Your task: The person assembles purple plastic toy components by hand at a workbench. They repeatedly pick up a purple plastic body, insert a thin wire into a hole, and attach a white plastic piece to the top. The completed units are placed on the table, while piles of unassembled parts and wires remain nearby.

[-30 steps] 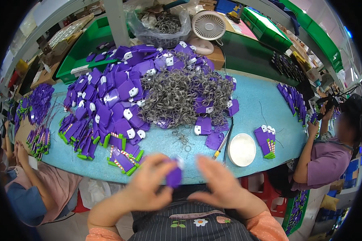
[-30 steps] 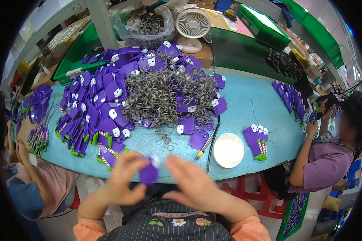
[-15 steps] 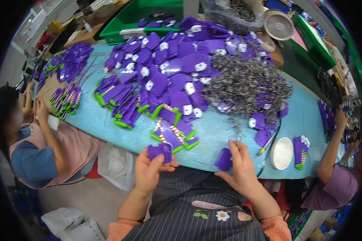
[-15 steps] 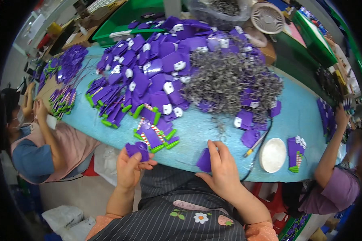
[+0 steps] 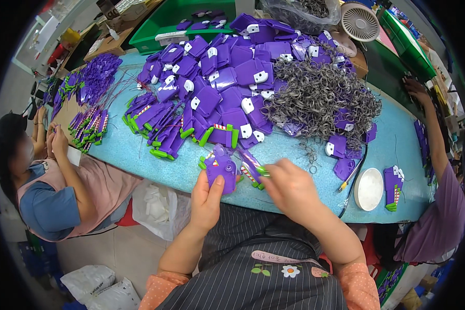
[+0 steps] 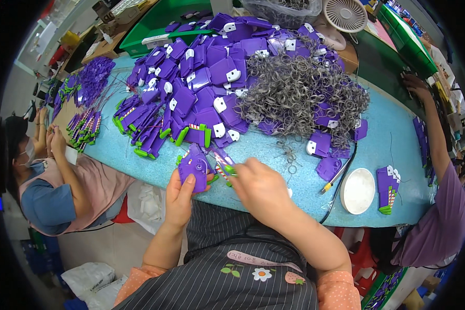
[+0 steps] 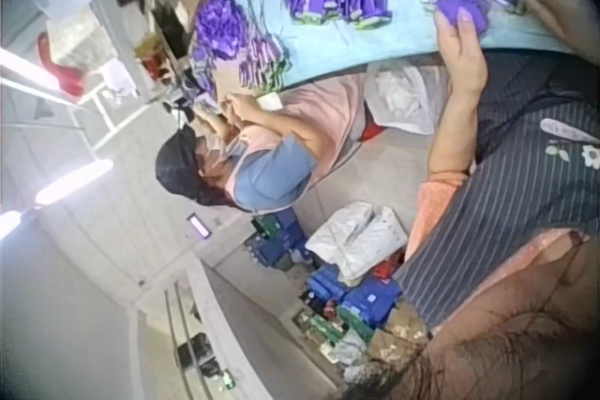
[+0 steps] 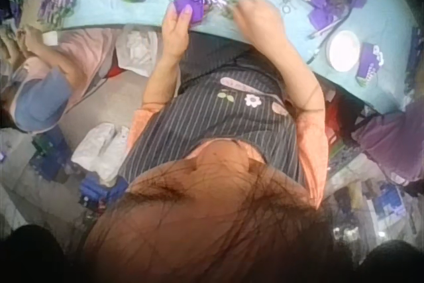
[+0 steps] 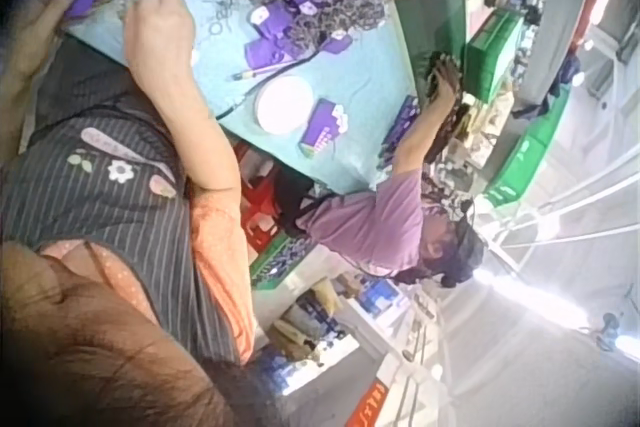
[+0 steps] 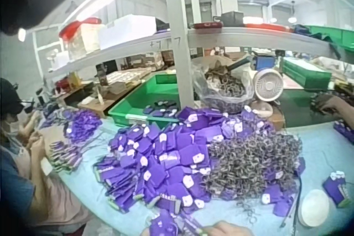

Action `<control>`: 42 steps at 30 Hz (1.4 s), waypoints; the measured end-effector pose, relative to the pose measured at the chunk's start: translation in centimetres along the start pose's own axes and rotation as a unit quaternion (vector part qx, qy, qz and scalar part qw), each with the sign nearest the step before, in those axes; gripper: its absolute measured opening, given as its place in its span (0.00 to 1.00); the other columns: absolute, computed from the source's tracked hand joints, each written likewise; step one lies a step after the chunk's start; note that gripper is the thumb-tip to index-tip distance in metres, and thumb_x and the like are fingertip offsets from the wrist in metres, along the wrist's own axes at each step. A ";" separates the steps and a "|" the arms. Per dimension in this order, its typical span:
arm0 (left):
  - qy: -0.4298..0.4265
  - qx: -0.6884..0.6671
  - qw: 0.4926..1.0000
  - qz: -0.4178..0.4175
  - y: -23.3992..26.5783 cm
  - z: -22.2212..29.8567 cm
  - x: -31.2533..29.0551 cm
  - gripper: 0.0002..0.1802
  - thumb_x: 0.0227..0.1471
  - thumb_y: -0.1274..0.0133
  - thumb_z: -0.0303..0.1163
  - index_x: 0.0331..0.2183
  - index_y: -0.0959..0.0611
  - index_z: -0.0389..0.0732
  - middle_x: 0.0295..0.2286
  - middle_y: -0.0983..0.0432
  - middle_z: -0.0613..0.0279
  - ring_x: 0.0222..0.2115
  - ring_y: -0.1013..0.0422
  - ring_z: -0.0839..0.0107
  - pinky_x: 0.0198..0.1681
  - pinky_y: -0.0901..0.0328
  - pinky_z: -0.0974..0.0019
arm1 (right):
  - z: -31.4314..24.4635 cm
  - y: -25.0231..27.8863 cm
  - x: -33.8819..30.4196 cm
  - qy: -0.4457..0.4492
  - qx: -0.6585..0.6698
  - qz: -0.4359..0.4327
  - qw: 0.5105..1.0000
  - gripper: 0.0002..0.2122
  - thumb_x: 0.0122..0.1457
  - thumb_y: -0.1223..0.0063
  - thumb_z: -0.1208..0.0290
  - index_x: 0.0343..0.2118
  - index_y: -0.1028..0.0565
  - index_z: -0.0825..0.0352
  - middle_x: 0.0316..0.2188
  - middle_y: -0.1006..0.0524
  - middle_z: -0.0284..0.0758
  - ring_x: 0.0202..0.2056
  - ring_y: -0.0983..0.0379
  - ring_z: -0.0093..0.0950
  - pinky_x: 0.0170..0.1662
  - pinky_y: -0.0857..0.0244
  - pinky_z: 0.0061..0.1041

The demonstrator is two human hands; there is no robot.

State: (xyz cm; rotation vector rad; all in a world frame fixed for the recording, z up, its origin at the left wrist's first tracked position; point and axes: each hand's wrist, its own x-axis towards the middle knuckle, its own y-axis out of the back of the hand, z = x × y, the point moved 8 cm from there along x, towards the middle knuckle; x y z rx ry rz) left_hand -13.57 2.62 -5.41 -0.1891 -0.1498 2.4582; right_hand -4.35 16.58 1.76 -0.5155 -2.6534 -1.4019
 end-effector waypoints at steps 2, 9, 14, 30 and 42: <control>-0.013 -0.006 1.000 -0.004 -0.3 0.5 -0.6 0.17 0.61 0.63 0.35 0.48 0.35 0.34 0.39 0.27 0.52 0.38 0.27 0.63 0.40 0.31 0.65 | 1.5 3.0 -2.1 -0.058 0.148 0.022 0.987 0.09 0.54 0.48 0.74 0.37 0.27 0.72 0.25 0.26 0.38 0.24 0.28 0.30 0.28 0.32 0.28; 0.071 -0.304 0.949 -0.043 -8.1 -0.9 -2.4 0.18 0.62 0.68 0.37 0.51 0.41 0.38 0.42 0.31 0.48 0.40 0.27 0.60 0.40 0.30 0.63 | 3.5 -2.9 -10.9 -0.333 0.614 -0.016 0.715 0.11 0.61 0.57 0.72 0.40 0.28 0.76 0.32 0.24 0.40 0.34 0.24 0.28 0.37 0.29 0.23; 0.145 -0.219 0.954 -0.141 -8.7 -1.1 -3.3 0.18 0.62 0.67 0.37 0.49 0.40 0.37 0.40 0.29 0.51 0.34 0.26 0.68 0.36 0.30 0.66 | 2.8 -1.9 -11.8 -0.252 0.523 -0.142 0.801 0.14 0.62 0.56 0.70 0.44 0.29 0.76 0.38 0.24 0.40 0.40 0.27 0.29 0.45 0.32 0.25; 0.185 -0.209 0.946 -0.167 -8.5 -1.6 -5.8 0.17 0.61 0.63 0.30 0.50 0.36 0.34 0.44 0.30 0.54 0.41 0.28 0.67 0.44 0.33 0.68 | -0.4 5.1 -5.0 -0.043 0.092 0.132 0.986 0.10 0.49 0.43 0.78 0.36 0.23 0.71 0.16 0.31 0.34 0.15 0.35 0.25 0.17 0.44 0.23; 0.061 -0.128 0.969 -0.201 -9.1 0.5 -7.0 0.18 0.59 0.62 0.24 0.50 0.35 0.28 0.43 0.29 0.53 0.44 0.31 0.70 0.48 0.36 0.70 | -2.2 4.6 -6.5 -0.008 -0.065 0.122 0.990 0.08 0.45 0.42 0.76 0.30 0.24 0.69 0.15 0.36 0.32 0.15 0.36 0.28 0.17 0.44 0.26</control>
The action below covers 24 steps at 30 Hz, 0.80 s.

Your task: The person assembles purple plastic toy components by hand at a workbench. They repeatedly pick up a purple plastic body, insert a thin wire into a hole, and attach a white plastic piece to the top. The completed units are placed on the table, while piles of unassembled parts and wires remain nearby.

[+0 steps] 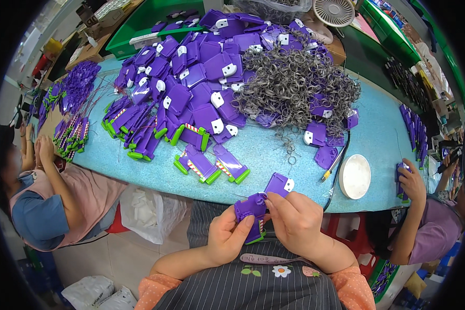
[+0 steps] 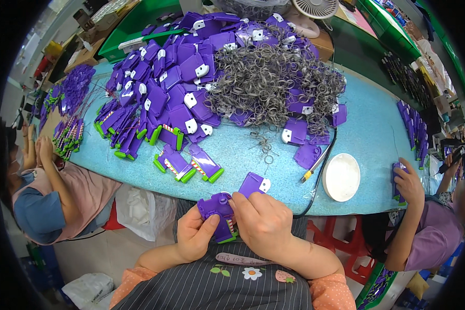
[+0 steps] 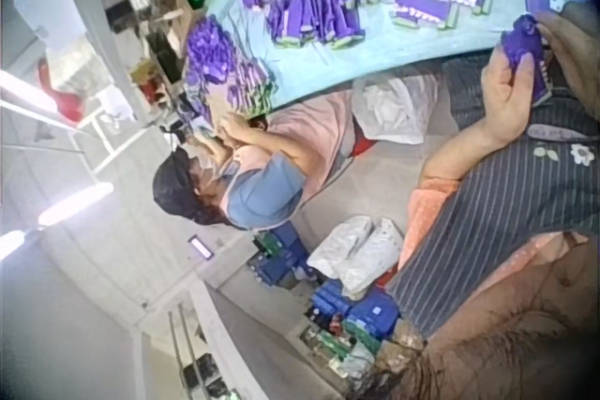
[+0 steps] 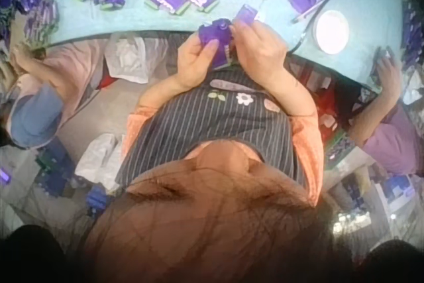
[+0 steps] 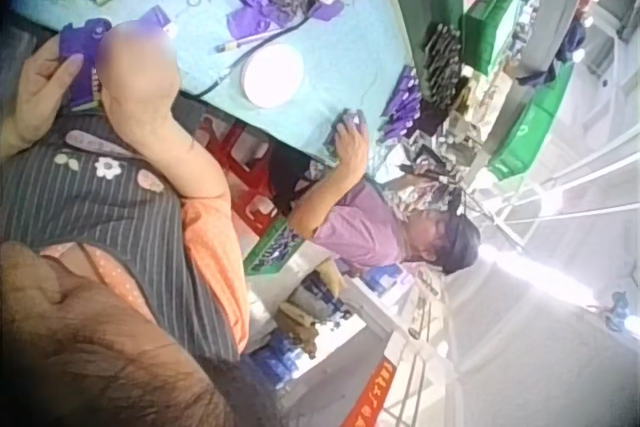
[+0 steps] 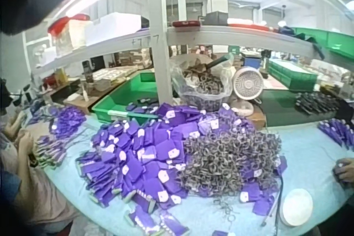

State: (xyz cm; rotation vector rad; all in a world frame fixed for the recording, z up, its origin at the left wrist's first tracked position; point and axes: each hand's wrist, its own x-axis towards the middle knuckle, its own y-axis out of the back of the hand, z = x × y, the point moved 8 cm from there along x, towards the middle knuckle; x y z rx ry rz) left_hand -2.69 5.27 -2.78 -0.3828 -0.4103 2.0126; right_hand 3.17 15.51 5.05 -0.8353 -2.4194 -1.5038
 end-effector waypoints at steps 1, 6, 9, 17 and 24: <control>0.005 -0.005 1.000 0.001 0.0 -0.1 0.0 0.18 0.59 0.62 0.25 0.50 0.35 0.28 0.43 0.29 0.53 0.44 0.31 0.71 0.47 0.36 0.70 | 0.1 0.0 0.0 -0.007 0.008 -0.016 1.000 0.07 0.46 0.43 0.77 0.30 0.24 0.69 0.15 0.35 0.33 0.15 0.36 0.29 0.17 0.44 0.27; 0.029 0.004 1.000 0.003 0.1 -0.6 0.2 0.18 0.59 0.61 0.25 0.50 0.33 0.29 0.41 0.27 0.55 0.42 0.30 0.74 0.44 0.35 0.73 | 0.8 -0.1 0.0 -0.042 0.028 -0.042 0.998 0.05 0.48 0.44 0.78 0.29 0.25 0.69 0.15 0.34 0.34 0.16 0.34 0.30 0.18 0.42 0.28; 0.036 0.050 0.998 -0.007 0.5 -1.2 0.2 0.17 0.58 0.60 0.25 0.49 0.32 0.30 0.39 0.25 0.55 0.40 0.29 0.76 0.41 0.35 0.74 | 1.2 -0.3 0.0 -0.057 0.025 -0.052 0.997 0.05 0.48 0.45 0.75 0.29 0.26 0.68 0.16 0.34 0.33 0.17 0.32 0.30 0.18 0.40 0.28; -0.029 0.262 0.965 0.008 0.6 0.7 1.1 0.15 0.53 0.53 0.23 0.44 0.28 0.29 0.34 0.23 0.50 0.32 0.24 0.67 0.34 0.31 0.69 | 1.6 -0.6 0.6 -0.078 0.057 -0.062 0.993 0.02 0.50 0.46 0.80 0.27 0.25 0.70 0.15 0.32 0.36 0.15 0.33 0.33 0.18 0.41 0.29; -0.109 0.379 0.914 -0.093 -1.7 1.1 0.5 0.16 0.50 0.50 0.23 0.43 0.27 0.31 0.30 0.24 0.49 0.27 0.24 0.59 0.31 0.31 0.65 | 3.4 -2.5 0.5 -0.132 0.244 -0.204 0.939 0.03 0.54 0.49 0.77 0.27 0.28 0.71 0.23 0.31 0.39 0.26 0.31 0.33 0.29 0.37 0.28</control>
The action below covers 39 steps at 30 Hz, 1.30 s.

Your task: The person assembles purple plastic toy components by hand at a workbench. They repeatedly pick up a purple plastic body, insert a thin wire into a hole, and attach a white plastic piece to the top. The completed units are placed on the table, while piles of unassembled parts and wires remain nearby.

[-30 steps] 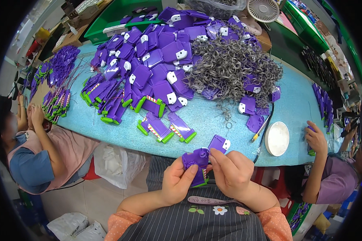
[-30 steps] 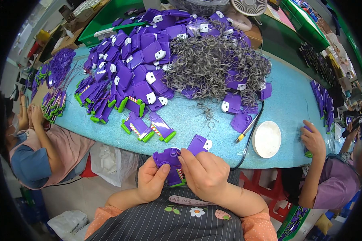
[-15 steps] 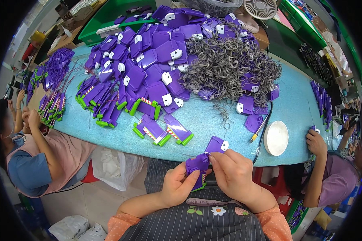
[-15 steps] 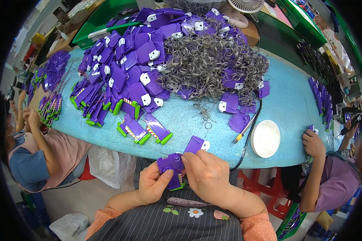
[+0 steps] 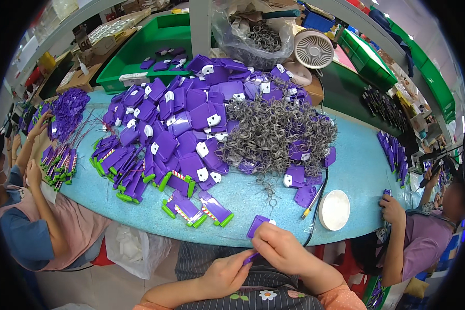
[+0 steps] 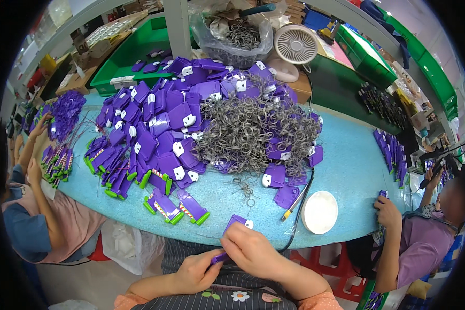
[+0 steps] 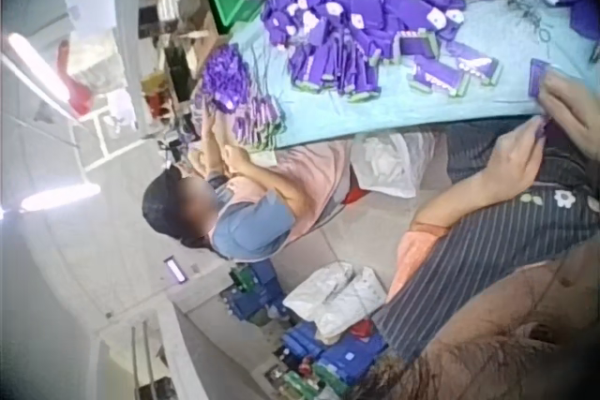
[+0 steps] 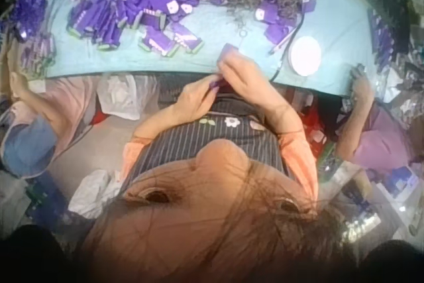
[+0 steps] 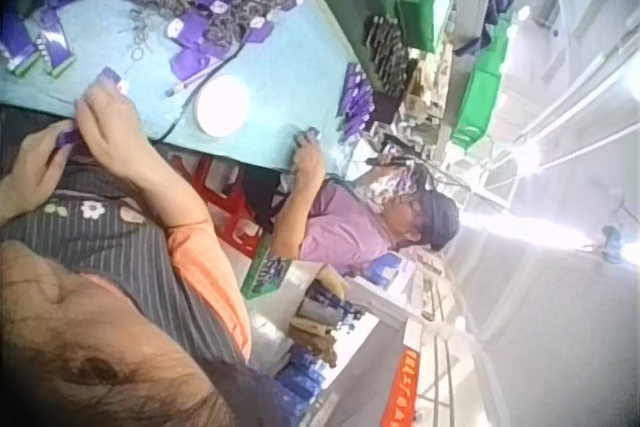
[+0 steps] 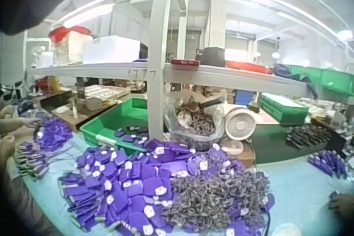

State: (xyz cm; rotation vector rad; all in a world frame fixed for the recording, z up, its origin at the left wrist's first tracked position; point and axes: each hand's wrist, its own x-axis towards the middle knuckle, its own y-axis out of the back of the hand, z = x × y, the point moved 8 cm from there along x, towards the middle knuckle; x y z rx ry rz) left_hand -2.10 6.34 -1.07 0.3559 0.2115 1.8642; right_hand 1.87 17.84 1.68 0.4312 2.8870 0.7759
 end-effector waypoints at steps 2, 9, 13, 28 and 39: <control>-0.012 -0.035 0.994 -0.098 -1.0 0.5 0.0 0.17 0.53 0.52 0.25 0.45 0.30 0.31 0.30 0.25 0.47 0.31 0.25 0.58 0.33 0.31 0.65 | 1.3 0.2 0.2 0.002 0.077 -0.028 0.997 0.03 0.54 0.50 0.77 0.25 0.29 0.70 0.23 0.30 0.36 0.26 0.32 0.27 0.31 0.39 0.25; 0.156 -0.405 0.893 0.121 0.1 -1.3 -1.3 0.17 0.57 0.56 0.27 0.47 0.34 0.31 0.35 0.24 0.52 0.36 0.27 0.76 0.39 0.32 0.72 | 2.7 1.2 -1.1 -0.033 0.188 0.164 0.968 0.10 0.51 0.42 0.75 0.35 0.29 0.67 0.28 0.32 0.28 0.26 0.39 0.14 0.24 0.46 0.12; -0.089 0.159 0.974 0.136 1.5 2.4 -1.1 0.17 0.49 0.51 0.20 0.43 0.31 0.25 0.33 0.25 0.47 0.24 0.25 0.66 0.27 0.31 0.69 | 0.1 -2.1 -3.1 -0.011 0.143 0.088 0.986 0.13 0.52 0.47 0.79 0.42 0.27 0.70 0.39 0.29 0.36 0.33 0.32 0.20 0.30 0.38 0.16; 0.100 -0.378 0.911 0.133 -1.0 -2.7 -1.5 0.18 0.58 0.60 0.23 0.50 0.38 0.31 0.43 0.31 0.56 0.43 0.34 0.76 0.48 0.39 0.71 | 3.5 -5.8 -3.5 -0.094 0.399 0.150 0.900 0.06 0.57 0.51 0.76 0.37 0.30 0.69 0.28 0.32 0.31 0.28 0.37 0.15 0.29 0.40 0.16; 0.107 -0.422 0.896 0.087 0.7 -1.7 0.0 0.17 0.60 0.64 0.25 0.50 0.40 0.33 0.46 0.32 0.43 0.44 0.30 0.57 0.49 0.35 0.58 | 2.9 4.7 5.7 0.048 -0.410 0.220 0.884 0.06 0.42 0.40 0.75 0.24 0.25 0.68 0.22 0.32 0.37 0.30 0.34 0.37 0.31 0.39 0.34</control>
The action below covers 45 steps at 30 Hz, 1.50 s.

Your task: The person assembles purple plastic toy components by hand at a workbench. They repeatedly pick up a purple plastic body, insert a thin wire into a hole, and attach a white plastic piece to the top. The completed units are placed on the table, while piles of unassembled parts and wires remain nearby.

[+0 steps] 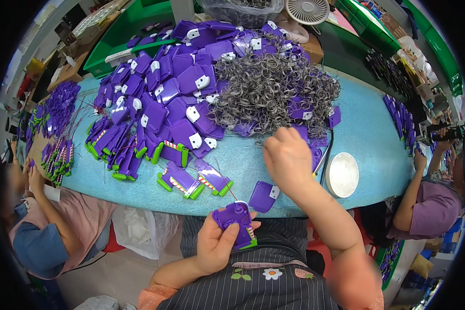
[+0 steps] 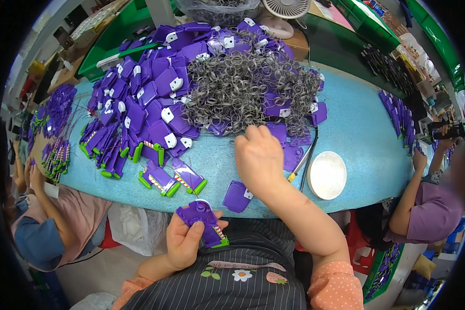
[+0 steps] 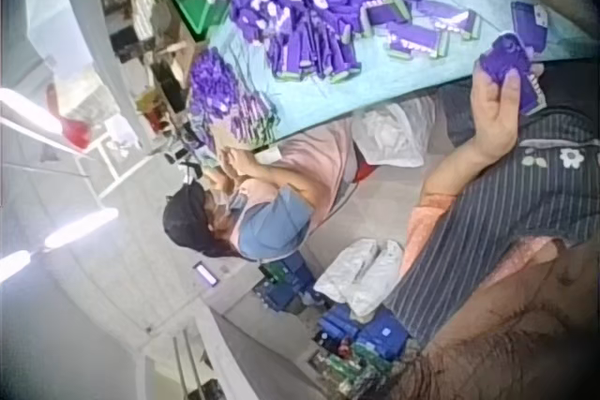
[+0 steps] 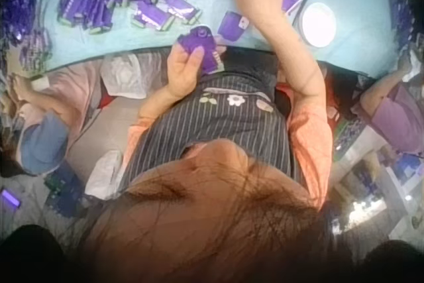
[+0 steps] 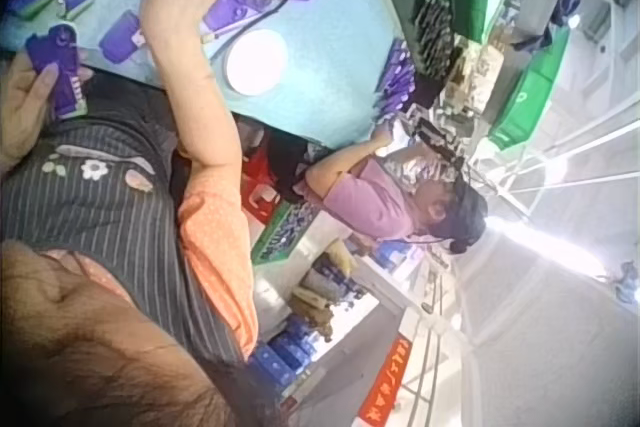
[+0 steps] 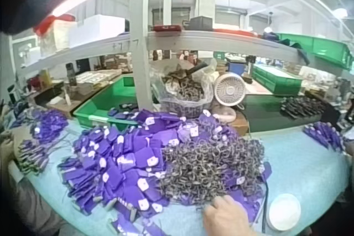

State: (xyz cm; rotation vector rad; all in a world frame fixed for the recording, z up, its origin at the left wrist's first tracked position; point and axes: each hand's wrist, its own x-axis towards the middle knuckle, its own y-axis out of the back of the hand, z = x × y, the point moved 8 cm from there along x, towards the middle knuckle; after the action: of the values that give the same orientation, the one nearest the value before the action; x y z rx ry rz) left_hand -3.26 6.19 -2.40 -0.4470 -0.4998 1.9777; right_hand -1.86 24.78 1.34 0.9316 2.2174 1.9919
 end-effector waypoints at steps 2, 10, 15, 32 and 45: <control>-0.015 0.006 1.000 0.019 0.7 0.0 -0.8 0.17 0.60 0.64 0.25 0.50 0.40 0.33 0.46 0.32 0.43 0.44 0.30 0.58 0.49 0.35 0.58 | 0.5 4.3 0.4 -0.042 0.104 0.073 0.991 0.04 0.43 0.42 0.77 0.23 0.24 0.68 0.23 0.30 0.37 0.30 0.32 0.35 0.32 0.39 0.30; 0.012 0.000 1.000 0.029 0.4 -1.9 -0.9 0.16 0.59 0.62 0.26 0.49 0.38 0.32 0.45 0.31 0.45 0.43 0.29 0.59 0.48 0.34 0.59 | 3.3 3.5 -4.3 -0.138 0.214 0.062 0.965 0.03 0.49 0.46 0.77 0.23 0.26 0.71 0.22 0.30 0.39 0.25 0.31 0.35 0.29 0.38 0.29; 0.045 -0.047 0.997 0.046 0.5 -2.5 0.0 0.17 0.59 0.61 0.26 0.50 0.38 0.33 0.45 0.31 0.47 0.42 0.29 0.61 0.45 0.33 0.62 | 6.4 2.3 -6.2 -0.239 0.357 -0.013 0.903 0.06 0.54 0.48 0.74 0.25 0.29 0.71 0.20 0.32 0.32 0.23 0.35 0.23 0.26 0.41 0.22; 0.095 -0.146 0.985 0.002 -3.7 -2.9 10.1 0.14 0.59 0.60 0.30 0.46 0.36 0.34 0.39 0.29 0.53 0.39 0.27 0.62 0.39 0.29 0.65 | 6.3 0.7 -6.6 -0.291 0.639 -0.013 0.712 0.06 0.59 0.53 0.72 0.31 0.29 0.70 0.25 0.29 0.30 0.21 0.36 0.14 0.21 0.43 0.12; 0.068 -0.145 0.987 0.033 -2.1 -1.9 12.3 0.16 0.57 0.57 0.30 0.45 0.31 0.31 0.41 0.28 0.49 0.39 0.27 0.61 0.43 0.31 0.62 | 6.8 2.7 -8.9 -0.301 0.704 0.068 0.640 0.06 0.62 0.61 0.73 0.32 0.32 0.70 0.31 0.27 0.37 0.24 0.31 0.18 0.24 0.37 0.15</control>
State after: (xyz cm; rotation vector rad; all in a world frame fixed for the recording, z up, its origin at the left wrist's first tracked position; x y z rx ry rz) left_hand -5.93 18.44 -4.11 -0.7836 -0.6964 1.9279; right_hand 9.21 27.03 -0.73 1.4046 2.8252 -0.5795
